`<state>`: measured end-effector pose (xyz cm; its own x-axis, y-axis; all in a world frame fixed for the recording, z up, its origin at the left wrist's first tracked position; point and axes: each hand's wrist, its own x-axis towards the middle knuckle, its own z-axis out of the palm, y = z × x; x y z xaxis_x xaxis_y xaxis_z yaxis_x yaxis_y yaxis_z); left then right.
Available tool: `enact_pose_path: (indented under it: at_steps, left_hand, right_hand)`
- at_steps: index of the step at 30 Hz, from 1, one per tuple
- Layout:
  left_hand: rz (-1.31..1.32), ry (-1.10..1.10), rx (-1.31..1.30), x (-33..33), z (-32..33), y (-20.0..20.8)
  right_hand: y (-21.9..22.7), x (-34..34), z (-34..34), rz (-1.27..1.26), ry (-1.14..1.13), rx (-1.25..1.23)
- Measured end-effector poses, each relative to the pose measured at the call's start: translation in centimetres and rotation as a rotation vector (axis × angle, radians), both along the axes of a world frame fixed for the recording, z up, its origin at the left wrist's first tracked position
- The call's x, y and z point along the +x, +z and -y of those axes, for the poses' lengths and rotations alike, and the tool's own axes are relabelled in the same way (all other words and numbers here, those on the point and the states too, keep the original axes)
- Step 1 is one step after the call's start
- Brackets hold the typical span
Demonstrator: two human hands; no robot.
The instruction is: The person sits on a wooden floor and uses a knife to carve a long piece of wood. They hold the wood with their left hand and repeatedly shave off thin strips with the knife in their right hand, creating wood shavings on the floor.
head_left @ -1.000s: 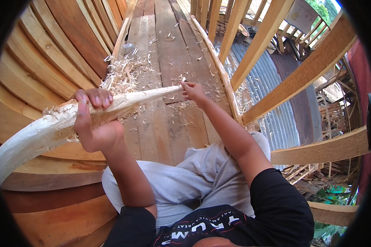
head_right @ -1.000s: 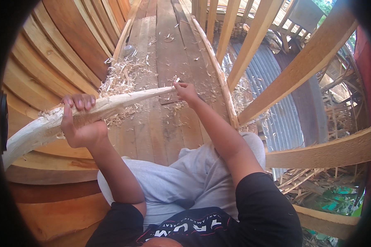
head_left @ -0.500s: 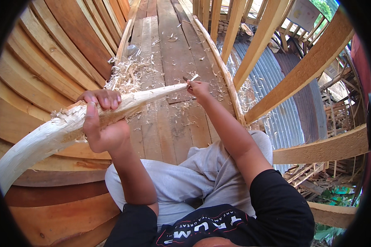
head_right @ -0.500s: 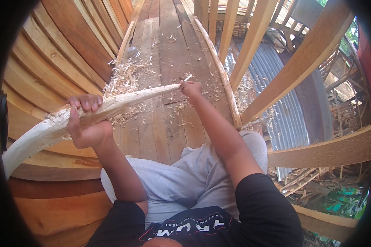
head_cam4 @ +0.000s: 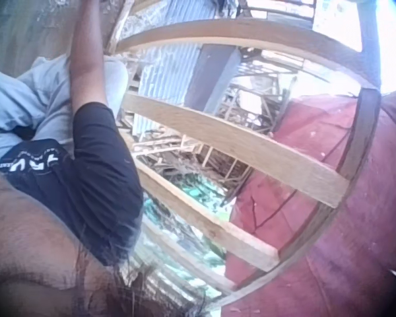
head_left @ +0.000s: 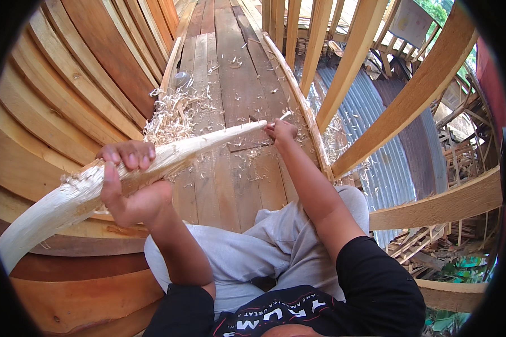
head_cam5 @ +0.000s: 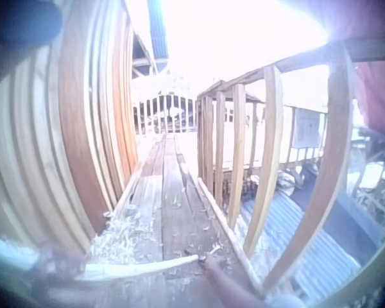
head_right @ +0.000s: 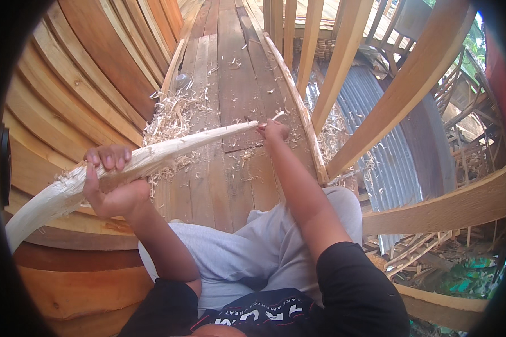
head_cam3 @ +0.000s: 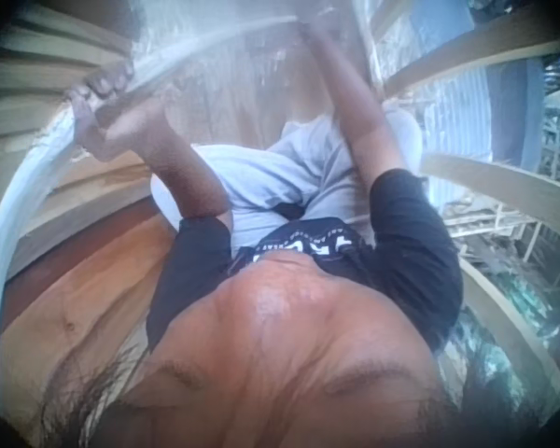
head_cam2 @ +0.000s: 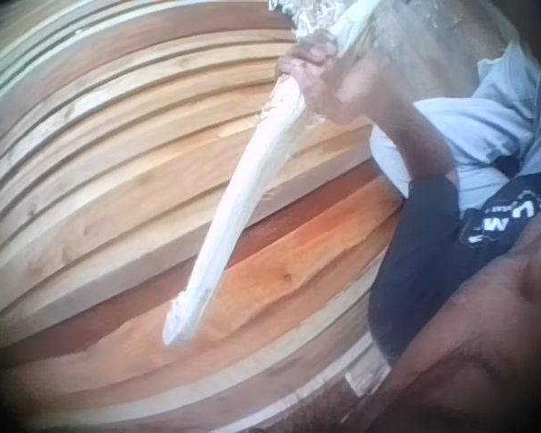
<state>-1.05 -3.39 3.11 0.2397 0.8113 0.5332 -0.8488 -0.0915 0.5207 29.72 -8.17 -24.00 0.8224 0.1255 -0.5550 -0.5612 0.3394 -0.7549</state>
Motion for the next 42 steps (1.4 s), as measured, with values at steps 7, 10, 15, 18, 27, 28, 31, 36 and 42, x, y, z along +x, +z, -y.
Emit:
enact_pose_path:
  at_steps: [7,10,15,18,27,28,31,36,42]
  left_hand:
    - [-0.085,-0.008,0.001,-3.9,-1.3,1.8]
    - [-0.123,0.020,-0.002,-4.3,-1.6,1.8]
    - [-0.163,0.053,0.050,-4.8,-2.3,1.5]
    - [-0.174,0.038,0.025,-5.0,-2.4,1.5]
    - [-0.200,-0.003,0.052,-5.7,-3.2,1.6]
    - [-0.200,-0.002,0.060,-5.9,-3.2,1.6]
    - [-0.196,-0.012,0.069,-6.5,-3.1,1.7]
    - [-0.163,0.027,0.042,-7.3,-2.9,2.1]
    - [-0.162,0.053,0.068,-8.6,-3.6,2.1]
  right_hand:
    - [-0.2,3.6,3.7,-0.133,-0.281,-0.058]
    - [1.1,3.7,2.7,-0.057,-0.277,-0.035]
    - [8.5,-3.1,-0.1,0.528,0.940,0.173]
    - [6.2,-1.5,-0.2,1.022,0.800,-0.598]
    - [-3.0,0.9,3.8,0.886,0.845,-1.441]
    - [-2.3,0.3,3.2,0.961,0.876,-1.393]
    - [-0.3,-2.3,1.6,1.151,1.019,-1.179]
    - [-0.7,-8.9,-0.1,1.449,1.439,-0.750]
    - [-1.6,-12.0,2.4,1.737,1.343,-0.591]
